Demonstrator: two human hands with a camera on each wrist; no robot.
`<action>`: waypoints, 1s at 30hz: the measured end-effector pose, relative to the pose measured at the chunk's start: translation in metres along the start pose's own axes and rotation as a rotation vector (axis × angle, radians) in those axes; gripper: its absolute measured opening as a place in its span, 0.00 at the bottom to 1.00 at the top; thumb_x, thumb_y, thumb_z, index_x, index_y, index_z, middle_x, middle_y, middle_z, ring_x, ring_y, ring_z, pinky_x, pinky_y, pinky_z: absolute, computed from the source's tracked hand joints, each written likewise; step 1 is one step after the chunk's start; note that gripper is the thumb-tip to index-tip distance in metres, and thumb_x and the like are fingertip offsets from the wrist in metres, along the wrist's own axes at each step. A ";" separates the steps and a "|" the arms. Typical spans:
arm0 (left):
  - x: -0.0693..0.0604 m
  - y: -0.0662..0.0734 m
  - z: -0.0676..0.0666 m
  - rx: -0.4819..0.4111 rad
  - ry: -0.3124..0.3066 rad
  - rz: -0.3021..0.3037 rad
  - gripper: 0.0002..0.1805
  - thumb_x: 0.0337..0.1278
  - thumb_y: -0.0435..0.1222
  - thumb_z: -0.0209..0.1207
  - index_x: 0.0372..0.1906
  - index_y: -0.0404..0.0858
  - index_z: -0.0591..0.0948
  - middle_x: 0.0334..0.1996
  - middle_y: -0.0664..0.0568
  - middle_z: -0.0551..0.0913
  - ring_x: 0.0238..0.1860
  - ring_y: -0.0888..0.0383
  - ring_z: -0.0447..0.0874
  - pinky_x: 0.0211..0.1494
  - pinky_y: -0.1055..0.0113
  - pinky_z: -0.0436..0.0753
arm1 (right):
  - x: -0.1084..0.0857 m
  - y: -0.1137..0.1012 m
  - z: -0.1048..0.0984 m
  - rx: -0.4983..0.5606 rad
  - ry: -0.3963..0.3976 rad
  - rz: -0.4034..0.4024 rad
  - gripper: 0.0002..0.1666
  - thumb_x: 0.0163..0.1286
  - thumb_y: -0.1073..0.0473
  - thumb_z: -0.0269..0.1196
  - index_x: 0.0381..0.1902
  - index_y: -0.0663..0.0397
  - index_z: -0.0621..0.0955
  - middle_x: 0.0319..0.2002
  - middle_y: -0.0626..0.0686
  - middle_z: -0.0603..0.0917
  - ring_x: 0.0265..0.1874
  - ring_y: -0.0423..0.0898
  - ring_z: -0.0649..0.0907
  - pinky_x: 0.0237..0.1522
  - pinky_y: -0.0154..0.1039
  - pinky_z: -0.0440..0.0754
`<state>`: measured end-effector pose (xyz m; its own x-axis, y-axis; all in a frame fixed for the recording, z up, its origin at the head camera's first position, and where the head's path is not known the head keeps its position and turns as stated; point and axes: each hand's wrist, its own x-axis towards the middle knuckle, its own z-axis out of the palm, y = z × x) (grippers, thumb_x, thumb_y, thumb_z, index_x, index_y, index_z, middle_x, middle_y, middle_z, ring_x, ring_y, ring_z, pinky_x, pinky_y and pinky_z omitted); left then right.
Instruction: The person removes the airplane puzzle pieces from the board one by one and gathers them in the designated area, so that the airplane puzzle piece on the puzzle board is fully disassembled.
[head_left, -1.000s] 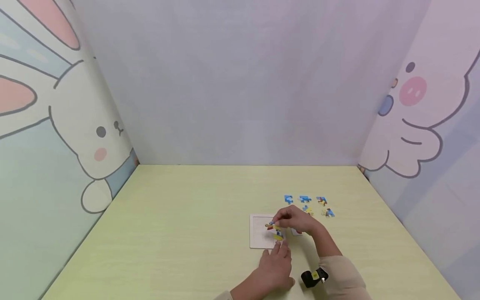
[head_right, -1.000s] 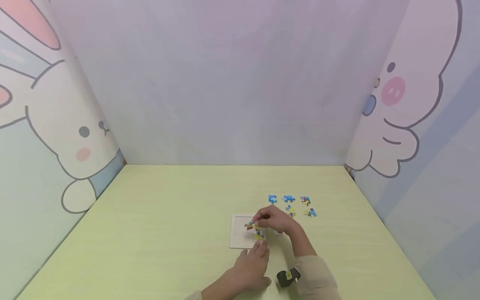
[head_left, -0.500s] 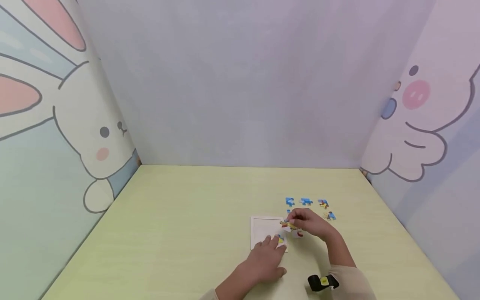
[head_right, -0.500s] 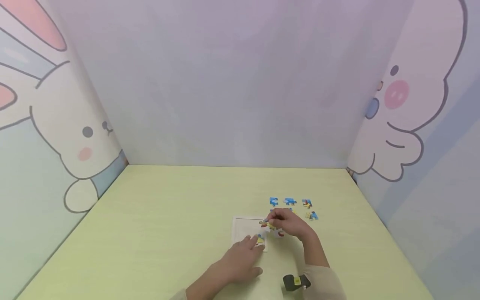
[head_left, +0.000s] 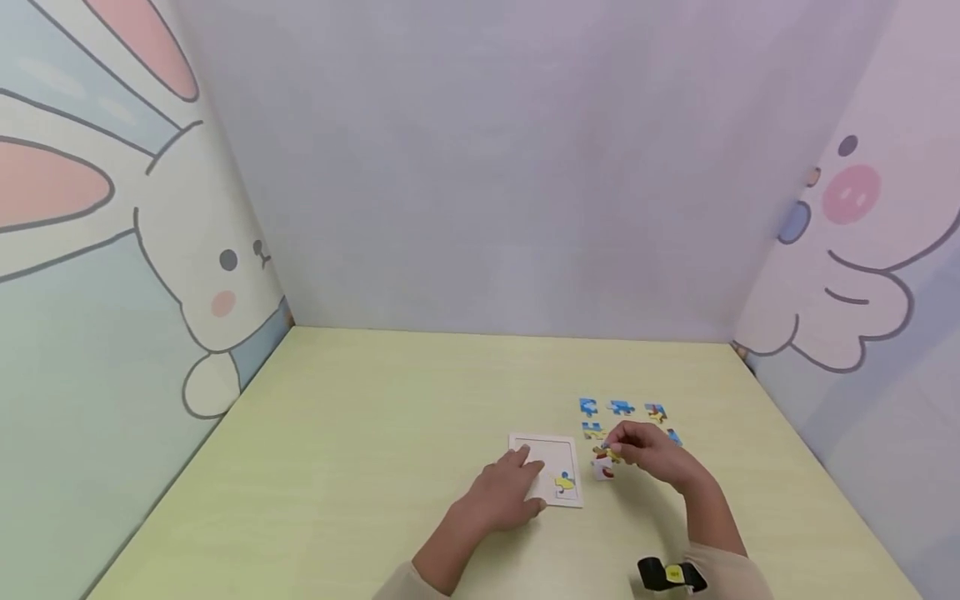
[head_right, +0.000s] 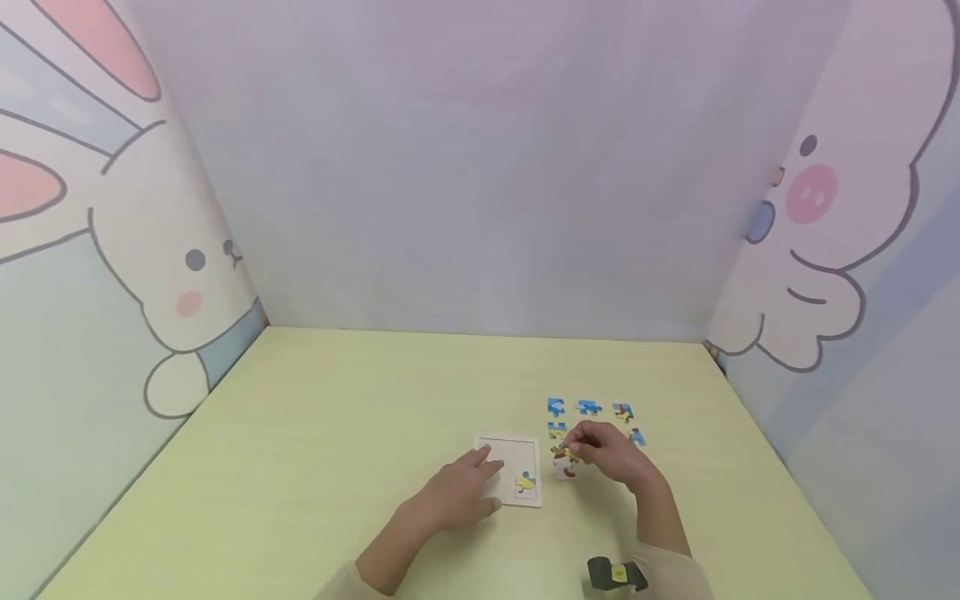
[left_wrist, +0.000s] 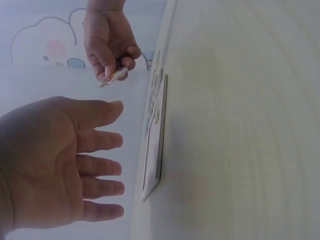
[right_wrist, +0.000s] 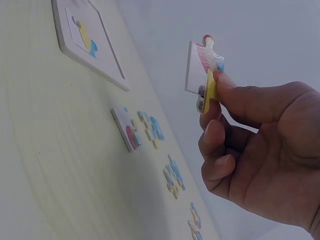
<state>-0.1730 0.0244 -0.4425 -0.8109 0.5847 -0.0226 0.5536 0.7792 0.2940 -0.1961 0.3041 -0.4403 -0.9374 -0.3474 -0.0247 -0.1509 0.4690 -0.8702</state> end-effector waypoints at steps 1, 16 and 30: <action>0.001 -0.001 0.001 -0.017 0.000 -0.008 0.27 0.56 0.46 0.59 0.60 0.41 0.74 0.63 0.44 0.67 0.63 0.48 0.64 0.56 0.54 0.70 | -0.003 0.001 -0.001 0.000 0.006 0.000 0.08 0.70 0.61 0.55 0.37 0.62 0.77 0.31 0.56 0.76 0.27 0.48 0.72 0.28 0.40 0.71; 0.013 -0.012 0.007 -0.044 0.068 -0.077 0.27 0.56 0.43 0.59 0.60 0.37 0.74 0.64 0.42 0.66 0.64 0.44 0.61 0.57 0.50 0.68 | -0.020 0.021 -0.018 -0.013 0.063 0.070 0.09 0.65 0.61 0.60 0.40 0.63 0.80 0.32 0.55 0.77 0.27 0.45 0.73 0.27 0.37 0.73; 0.020 -0.019 0.022 -0.035 0.001 -0.144 0.29 0.58 0.44 0.57 0.63 0.36 0.70 0.67 0.41 0.61 0.67 0.43 0.56 0.59 0.46 0.65 | -0.022 0.041 -0.035 -0.016 0.071 0.169 0.08 0.65 0.64 0.59 0.40 0.63 0.80 0.33 0.54 0.76 0.27 0.47 0.72 0.26 0.37 0.71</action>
<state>-0.1953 0.0262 -0.4691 -0.8816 0.4675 -0.0656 0.4249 0.8463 0.3213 -0.1922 0.3594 -0.4579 -0.9694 -0.2049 -0.1348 0.0061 0.5292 -0.8485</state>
